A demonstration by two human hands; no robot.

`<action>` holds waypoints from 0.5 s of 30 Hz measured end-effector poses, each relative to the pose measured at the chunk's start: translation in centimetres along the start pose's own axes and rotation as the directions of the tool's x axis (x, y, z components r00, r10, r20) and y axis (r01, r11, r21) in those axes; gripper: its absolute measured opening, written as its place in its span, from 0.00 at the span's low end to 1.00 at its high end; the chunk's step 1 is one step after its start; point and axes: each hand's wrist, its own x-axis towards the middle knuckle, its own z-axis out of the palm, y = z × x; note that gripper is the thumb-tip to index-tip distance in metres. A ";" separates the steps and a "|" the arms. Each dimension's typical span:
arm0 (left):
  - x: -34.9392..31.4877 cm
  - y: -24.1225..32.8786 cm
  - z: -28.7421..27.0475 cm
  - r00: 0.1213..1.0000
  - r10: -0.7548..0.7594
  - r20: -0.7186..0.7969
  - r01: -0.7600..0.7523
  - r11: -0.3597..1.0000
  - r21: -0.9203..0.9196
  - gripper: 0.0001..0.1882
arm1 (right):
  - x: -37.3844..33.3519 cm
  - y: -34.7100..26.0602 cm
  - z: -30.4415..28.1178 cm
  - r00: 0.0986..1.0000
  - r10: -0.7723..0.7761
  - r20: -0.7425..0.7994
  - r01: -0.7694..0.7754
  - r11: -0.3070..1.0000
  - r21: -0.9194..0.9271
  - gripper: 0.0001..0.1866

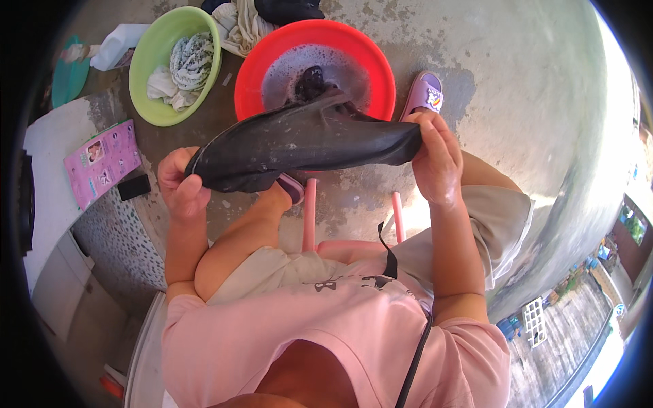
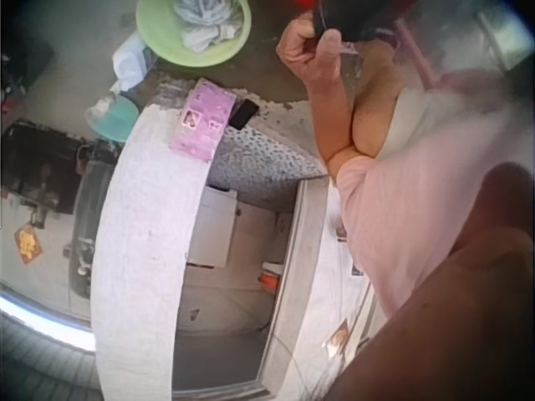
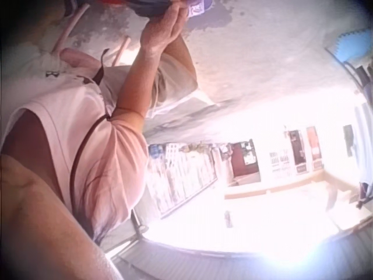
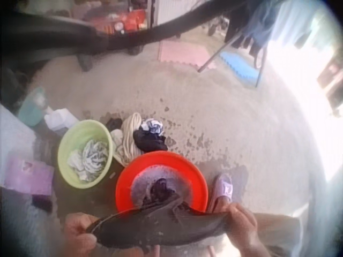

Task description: The person washes clothes by hand in a red basin, scrubbing a black garment and then a gray garment in soapy water.

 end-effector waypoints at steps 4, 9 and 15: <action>0.2 -3.0 -1.0 0.989 -0.144 -0.024 0.141 0.985 -0.095 0.09 | 0.6 2.8 -1.3 0.985 -0.119 -0.125 0.085 0.966 -0.245 0.09; 0.6 -3.3 -0.1 0.980 -0.191 -0.060 0.186 0.980 -0.075 0.07 | 0.1 1.7 -0.5 0.983 -0.178 0.040 0.177 0.876 -0.449 0.10; 1.4 -1.3 0.9 0.967 -0.191 0.169 -0.091 0.361 0.928 0.18 | -0.6 0.8 1.6 0.958 -0.079 0.276 0.286 0.198 -0.938 0.21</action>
